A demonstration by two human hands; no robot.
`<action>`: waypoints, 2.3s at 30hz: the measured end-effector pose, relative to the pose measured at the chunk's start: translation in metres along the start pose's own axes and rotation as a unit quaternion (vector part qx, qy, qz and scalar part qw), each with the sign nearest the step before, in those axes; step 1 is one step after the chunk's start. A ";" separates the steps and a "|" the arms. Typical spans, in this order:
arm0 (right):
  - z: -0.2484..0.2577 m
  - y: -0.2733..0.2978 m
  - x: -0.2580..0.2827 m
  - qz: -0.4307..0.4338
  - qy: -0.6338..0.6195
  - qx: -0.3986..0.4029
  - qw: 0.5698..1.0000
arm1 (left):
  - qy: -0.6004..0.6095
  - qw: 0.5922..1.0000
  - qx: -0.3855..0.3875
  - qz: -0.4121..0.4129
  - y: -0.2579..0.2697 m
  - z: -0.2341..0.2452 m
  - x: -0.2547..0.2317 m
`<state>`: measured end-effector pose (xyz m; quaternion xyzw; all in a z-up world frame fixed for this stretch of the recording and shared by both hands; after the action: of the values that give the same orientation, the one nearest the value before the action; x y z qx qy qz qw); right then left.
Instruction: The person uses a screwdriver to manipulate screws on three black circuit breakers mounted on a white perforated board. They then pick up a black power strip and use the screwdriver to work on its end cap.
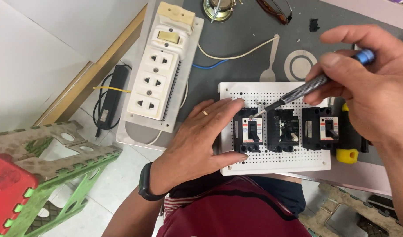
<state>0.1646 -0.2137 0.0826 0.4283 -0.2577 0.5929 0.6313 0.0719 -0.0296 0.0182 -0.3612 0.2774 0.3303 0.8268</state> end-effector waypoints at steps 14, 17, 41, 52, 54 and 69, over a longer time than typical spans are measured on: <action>-0.010 0.000 0.001 -0.067 -0.039 -0.049 0.996 | 0.010 1.000 0.015 0.023 -0.005 0.002 0.000; -0.008 0.000 -0.002 -0.075 -0.055 -0.046 0.995 | 0.012 0.999 0.019 0.028 -0.006 0.001 0.000; 0.001 0.051 0.041 0.182 0.193 -0.089 0.960 | -0.009 0.999 0.031 0.042 -0.007 -0.002 0.001; -0.004 0.051 0.028 0.272 0.301 -0.135 0.904 | -0.015 0.999 0.031 0.034 -0.007 -0.005 0.000; -0.008 0.052 0.033 0.284 0.293 -0.116 0.906 | -0.015 0.999 0.034 0.031 -0.007 -0.006 0.001; -0.041 0.061 0.064 0.405 0.352 0.028 0.843 | -0.022 0.998 0.038 0.041 -0.004 -0.010 0.007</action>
<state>0.1086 -0.1491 0.1296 0.0655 -0.1522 0.9137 0.3712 0.0773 -0.0367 0.0095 -0.3103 0.2863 0.3610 0.8315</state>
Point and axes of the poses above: each hand's wrist, its own y-axis away from the middle knuckle, its own z-axis out of the back of the hand, x = y × z, the point moved 9 cm from there along -y, towards the middle knuckle, and after that the axes turned 10 degrees about -z, right-handed, at the moved point
